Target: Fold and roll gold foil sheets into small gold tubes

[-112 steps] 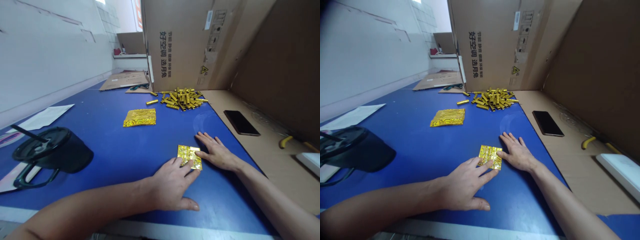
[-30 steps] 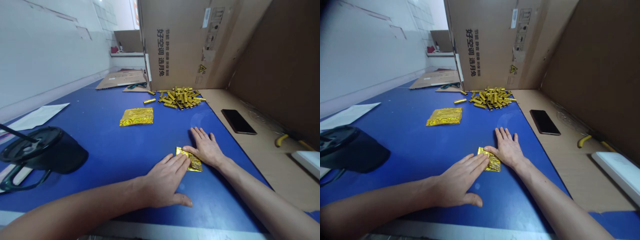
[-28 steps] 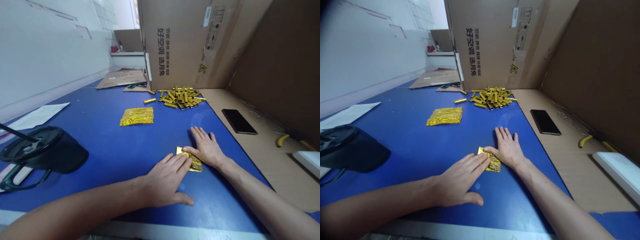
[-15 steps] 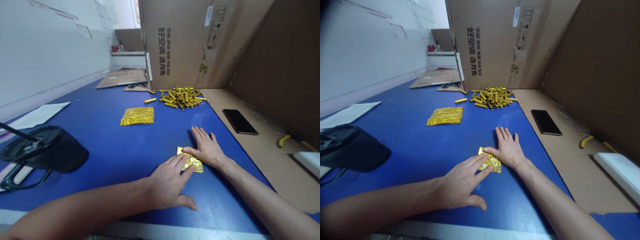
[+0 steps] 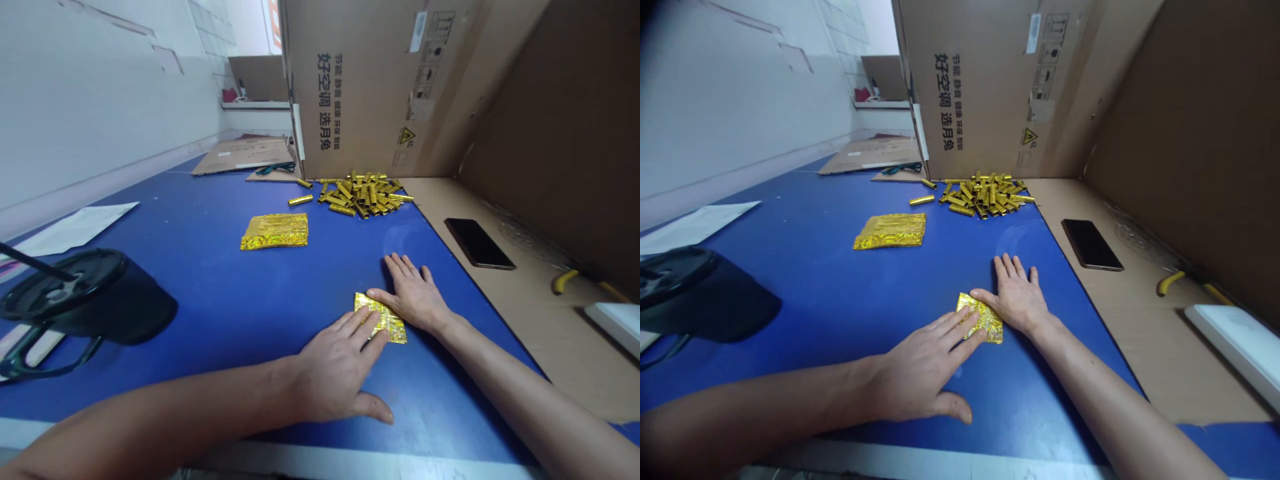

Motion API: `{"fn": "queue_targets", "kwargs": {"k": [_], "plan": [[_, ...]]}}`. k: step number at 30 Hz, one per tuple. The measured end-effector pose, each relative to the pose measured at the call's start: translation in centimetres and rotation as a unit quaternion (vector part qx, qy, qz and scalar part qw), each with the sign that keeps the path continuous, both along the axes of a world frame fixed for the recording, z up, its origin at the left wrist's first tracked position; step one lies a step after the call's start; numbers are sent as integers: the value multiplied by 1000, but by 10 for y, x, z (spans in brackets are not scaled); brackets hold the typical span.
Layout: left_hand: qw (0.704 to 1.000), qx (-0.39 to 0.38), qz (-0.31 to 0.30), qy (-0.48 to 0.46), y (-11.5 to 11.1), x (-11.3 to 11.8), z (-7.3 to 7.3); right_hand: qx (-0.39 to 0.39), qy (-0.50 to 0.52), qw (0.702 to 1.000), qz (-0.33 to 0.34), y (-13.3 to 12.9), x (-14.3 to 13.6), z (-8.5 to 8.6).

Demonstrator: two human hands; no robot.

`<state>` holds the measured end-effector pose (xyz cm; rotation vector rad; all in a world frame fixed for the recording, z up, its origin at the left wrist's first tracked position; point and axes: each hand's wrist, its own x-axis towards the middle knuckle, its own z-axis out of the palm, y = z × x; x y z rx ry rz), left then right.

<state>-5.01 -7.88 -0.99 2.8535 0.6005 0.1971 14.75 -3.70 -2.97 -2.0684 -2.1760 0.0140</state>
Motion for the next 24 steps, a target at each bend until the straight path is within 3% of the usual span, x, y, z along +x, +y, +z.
{"fn": "queue_targets", "kwargs": {"k": [6, 10, 24], "plan": [[1000, 29, 8, 0, 11, -6, 11, -5, -1, 1000, -1, 0, -1, -1], [998, 52, -8, 15, 9, -7, 6, -2, 1, 1000, 1, -2, -2, 0], [994, 103, 42, 20, -7, 3, -8, 47, -41, 998, 20, -7, -8, 2]]}}
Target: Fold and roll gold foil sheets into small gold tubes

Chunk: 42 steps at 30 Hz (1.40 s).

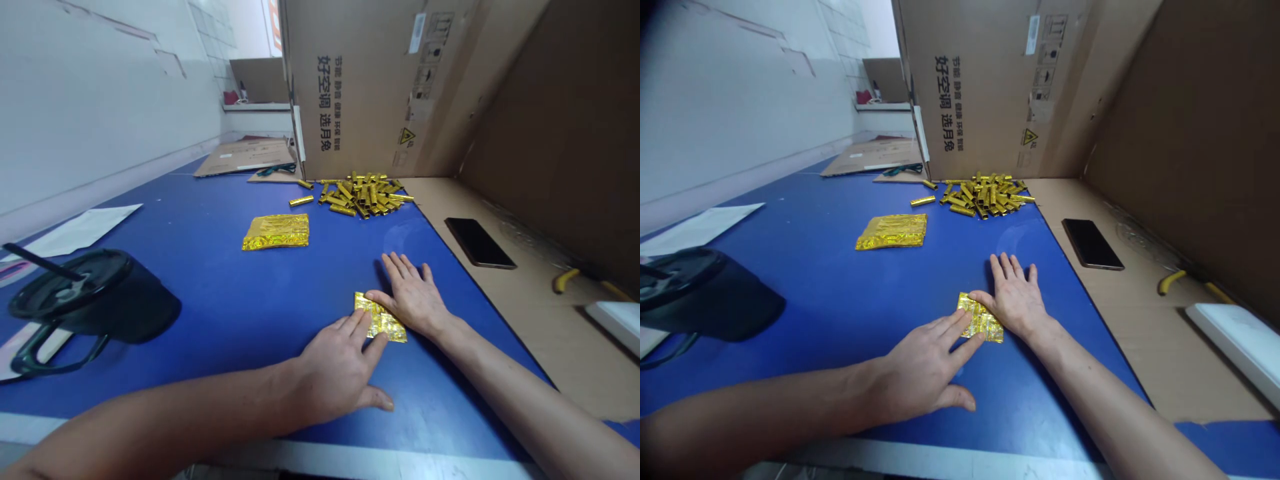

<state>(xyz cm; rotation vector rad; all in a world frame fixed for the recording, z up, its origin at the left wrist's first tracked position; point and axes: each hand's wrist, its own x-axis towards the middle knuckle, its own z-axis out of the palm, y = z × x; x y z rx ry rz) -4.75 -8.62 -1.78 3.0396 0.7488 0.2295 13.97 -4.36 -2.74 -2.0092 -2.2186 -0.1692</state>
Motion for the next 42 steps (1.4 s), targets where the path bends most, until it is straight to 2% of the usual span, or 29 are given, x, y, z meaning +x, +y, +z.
{"fn": "queue_targets", "kwargs": {"k": [9, 14, 16, 20, 22, 29, 42], "plan": [[1000, 6, 1, 3, -2, 0, -1, -31, 53, 997, -39, 6, 6, -3], [1000, -1, 3, 11, -3, -1, 1, -54, 93, 993, -55, 4, 5, 5], [1000, -3, 3, 6, -3, -1, 1, -79, 100, 991, -42, 1, 1, 10], [1000, -4, 0, -6, -3, 0, 1, -105, 60, 992, 29, 2, -10, 13], [1000, -4, -1, -8, -3, 0, 1, -105, 40, 993, 39, 7, -13, 10], [1000, -2, -4, 7, -4, -1, 5, -87, 35, 996, -4, 26, -11, 4], [1000, -20, -4, -20, -7, 3, 10, -76, 31, 997, -2, 23, -13, 1]]}}
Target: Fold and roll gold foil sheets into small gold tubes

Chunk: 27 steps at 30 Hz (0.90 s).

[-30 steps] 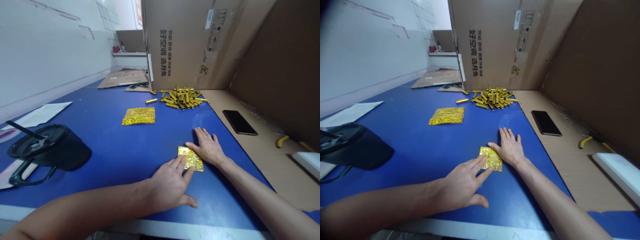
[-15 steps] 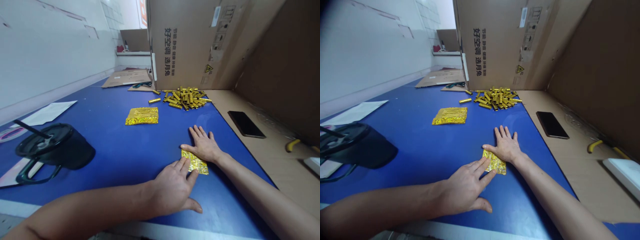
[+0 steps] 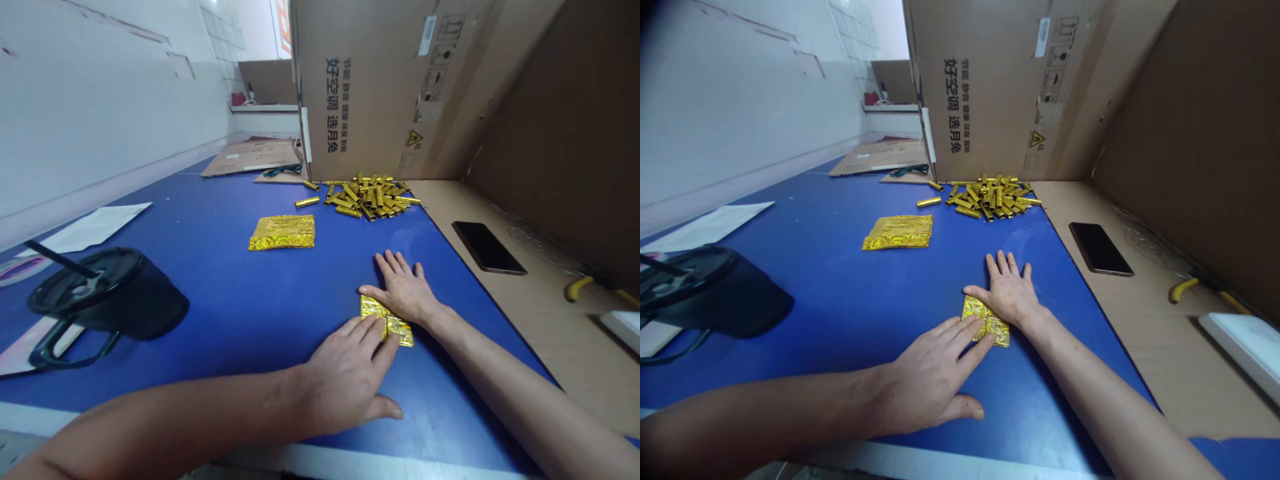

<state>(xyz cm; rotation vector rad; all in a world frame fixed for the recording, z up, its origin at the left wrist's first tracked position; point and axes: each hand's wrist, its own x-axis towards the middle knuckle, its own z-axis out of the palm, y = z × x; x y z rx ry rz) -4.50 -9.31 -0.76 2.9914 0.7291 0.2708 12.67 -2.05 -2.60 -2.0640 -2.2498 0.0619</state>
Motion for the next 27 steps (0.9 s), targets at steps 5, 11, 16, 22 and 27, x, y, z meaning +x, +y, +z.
{"fn": "queue_targets", "kwargs": {"k": [5, 11, 16, 22, 27], "plan": [[1000, 2, -12, 6, 0, 0, -3, 34, -1, 999, 4, -2, 1, 0], [1000, -1, -11, 10, 1, 0, -2, 8, 85, 996, -17, -7, 3, 13], [1000, -10, -7, 8, 0, 1, -1, -16, 28, 996, 78, -17, -10, 14], [1000, -7, -9, 6, -1, 1, -2, -7, -8, 999, 46, -3, -6, 2], [1000, 3, -11, 0, 0, 1, -3, -5, -7, 999, 35, 2, -3, 3]]}}
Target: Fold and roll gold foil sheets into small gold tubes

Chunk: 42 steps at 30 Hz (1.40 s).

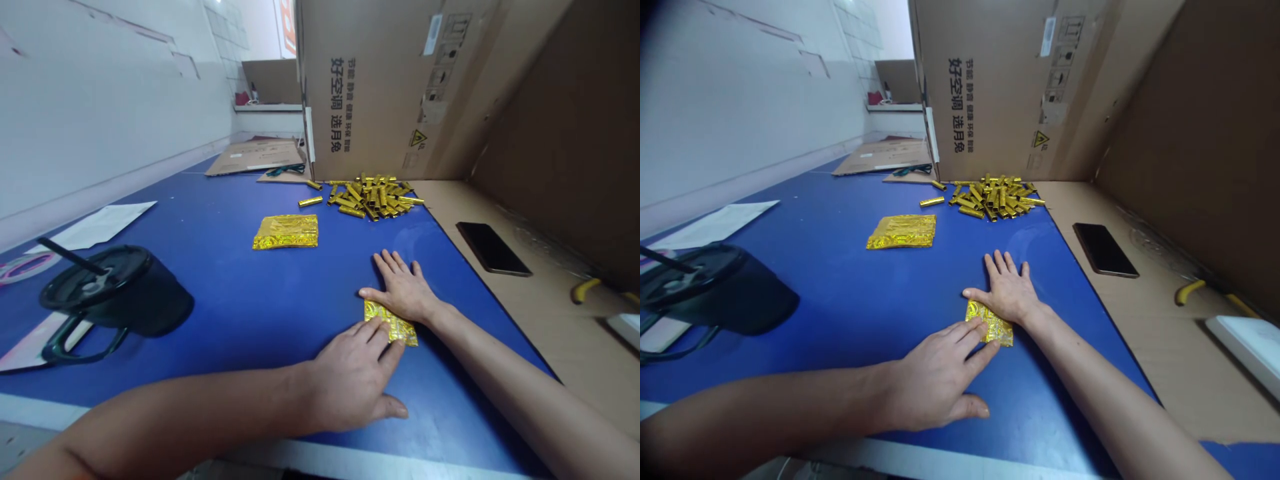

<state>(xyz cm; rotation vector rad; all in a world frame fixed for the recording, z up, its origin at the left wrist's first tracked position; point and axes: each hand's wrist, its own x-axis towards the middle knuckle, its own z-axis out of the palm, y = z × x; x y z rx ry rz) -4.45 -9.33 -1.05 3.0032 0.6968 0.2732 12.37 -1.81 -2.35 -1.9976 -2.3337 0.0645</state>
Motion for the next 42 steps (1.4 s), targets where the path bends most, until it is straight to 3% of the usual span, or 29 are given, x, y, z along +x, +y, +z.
{"fn": "queue_targets", "kwargs": {"k": [10, 22, 28, 42], "plan": [[999, -29, 12, -13, -2, 1, 0, 44, -12, 999, 13, -4, -2, -2], [983, -173, -69, -6, 0, -6, 4, 52, -21, 998, 14, -6, -3, -2], [982, -169, -78, -19, -1, -1, 6, 60, -23, 998, 15, -5, -3, -3], [996, -81, -48, 4, -9, 11, 11, 54, -8, 998, 20, -4, -2, -4]]}}
